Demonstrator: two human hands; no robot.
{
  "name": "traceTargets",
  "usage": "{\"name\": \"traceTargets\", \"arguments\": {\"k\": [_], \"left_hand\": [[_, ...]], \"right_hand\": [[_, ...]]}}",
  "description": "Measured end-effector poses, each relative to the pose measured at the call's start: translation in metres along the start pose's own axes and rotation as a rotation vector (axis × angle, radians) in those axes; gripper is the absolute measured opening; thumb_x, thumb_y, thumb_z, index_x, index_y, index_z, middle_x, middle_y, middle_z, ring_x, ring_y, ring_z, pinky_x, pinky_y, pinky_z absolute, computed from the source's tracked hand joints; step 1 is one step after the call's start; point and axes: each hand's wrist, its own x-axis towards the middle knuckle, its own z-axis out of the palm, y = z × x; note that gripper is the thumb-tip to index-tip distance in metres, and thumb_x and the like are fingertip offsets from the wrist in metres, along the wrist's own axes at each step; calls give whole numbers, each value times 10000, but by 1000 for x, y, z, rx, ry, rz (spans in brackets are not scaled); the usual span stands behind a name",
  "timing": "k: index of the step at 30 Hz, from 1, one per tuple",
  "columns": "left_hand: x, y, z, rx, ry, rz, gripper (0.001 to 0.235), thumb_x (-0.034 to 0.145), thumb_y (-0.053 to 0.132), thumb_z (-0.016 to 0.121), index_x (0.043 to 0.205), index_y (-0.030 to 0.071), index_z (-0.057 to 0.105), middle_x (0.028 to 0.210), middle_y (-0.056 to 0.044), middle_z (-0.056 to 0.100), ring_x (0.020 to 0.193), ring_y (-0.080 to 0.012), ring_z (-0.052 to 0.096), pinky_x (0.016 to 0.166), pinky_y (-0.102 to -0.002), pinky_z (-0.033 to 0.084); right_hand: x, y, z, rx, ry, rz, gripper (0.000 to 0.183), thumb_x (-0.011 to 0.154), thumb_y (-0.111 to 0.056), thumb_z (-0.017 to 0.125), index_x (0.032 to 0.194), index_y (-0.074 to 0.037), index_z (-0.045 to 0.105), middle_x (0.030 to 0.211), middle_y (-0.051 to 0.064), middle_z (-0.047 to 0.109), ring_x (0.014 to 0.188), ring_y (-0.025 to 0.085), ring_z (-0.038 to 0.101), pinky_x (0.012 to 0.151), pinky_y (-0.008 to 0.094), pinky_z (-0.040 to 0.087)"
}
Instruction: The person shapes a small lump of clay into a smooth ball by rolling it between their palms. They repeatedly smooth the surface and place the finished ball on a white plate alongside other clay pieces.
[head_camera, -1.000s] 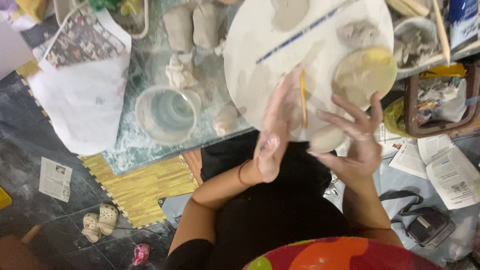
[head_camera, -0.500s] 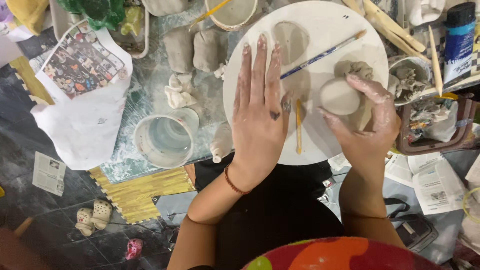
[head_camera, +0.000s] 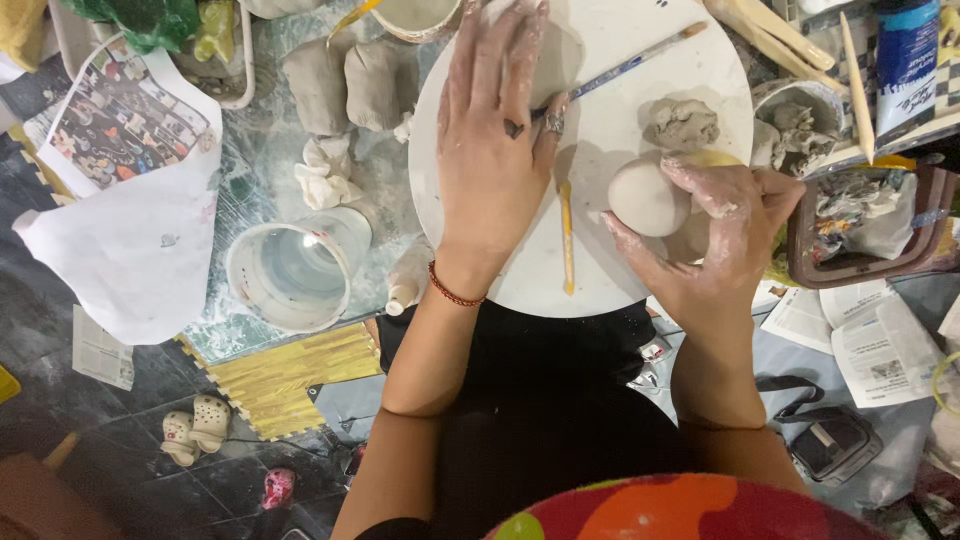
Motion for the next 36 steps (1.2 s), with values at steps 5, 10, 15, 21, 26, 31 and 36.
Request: {"name": "traceTargets", "arguments": {"k": [5, 10, 15, 21, 26, 31, 36], "left_hand": [[-3, 12, -9, -136, 125, -42, 686, 923, 130, 821, 1484, 138, 428, 1429, -146, 463, 1297, -348, 477, 1110, -453, 457], [-5, 19, -17, -445, 87, -151, 705, 945, 19, 828, 1505, 221, 453, 1256, -53, 503, 1087, -208, 618, 973, -299, 592], [-9, 21, -25, -580, 55, -182, 743, 911, -57, 769, 1516, 175, 407, 1407, -116, 516, 1161, -209, 613, 958, -295, 614], [-39, 23, -36, -1060, -62, -298, 701, 1007, -172, 676, 1585, 94, 383, 1402, -95, 600, 1341, -197, 605, 1097, -365, 592], [-61, 26, -31, -1248, 0, -369, 852, 890, -202, 707, 1598, 53, 309, 1515, -27, 458, 1237, -130, 555, 1198, -407, 533], [-77, 29, -28, -1387, -18, -604, 912, 890, -181, 663, 1640, 47, 197, 1411, -75, 449, 1239, -169, 551, 1149, -384, 518], [-97, 20, -31, -1451, -47, -496, 693, 1031, -165, 619, 1609, 56, 307, 1605, -95, 446, 1485, -152, 453, 1240, -332, 468]], "right_hand": [[-10, 5, 2, 54, 4, -22, 659, 877, -198, 1018, 1352, -111, 570, 1232, 66, 676, 1128, 239, 624, 1161, 401, 264], [-13, 6, 2, 64, -4, 39, 647, 847, -160, 1002, 1317, -91, 564, 1238, 88, 659, 1129, 248, 617, 1167, 405, 270], [-15, 9, 1, 63, 4, 30, 677, 880, -149, 958, 1372, -88, 498, 1253, 90, 629, 1153, 247, 565, 1183, 373, 245], [-28, 11, 3, 334, 60, 203, 726, 826, -30, 886, 1419, -41, 466, 1291, 130, 497, 1229, 250, 537, 1112, 355, 505], [-37, 0, 1, 586, 41, 286, 669, 869, 86, 857, 1412, -37, 485, 1303, 149, 558, 1204, 212, 561, 1101, 367, 468], [-38, -22, 0, 1086, 74, 568, 600, 891, 94, 834, 1347, -81, 484, 1173, 104, 603, 1006, 224, 652, 933, 382, 591], [-34, -39, 6, 1384, 108, 767, 611, 858, 60, 734, 1391, -43, 454, 1295, 140, 601, 1133, 278, 690, 973, 512, 646]]}}
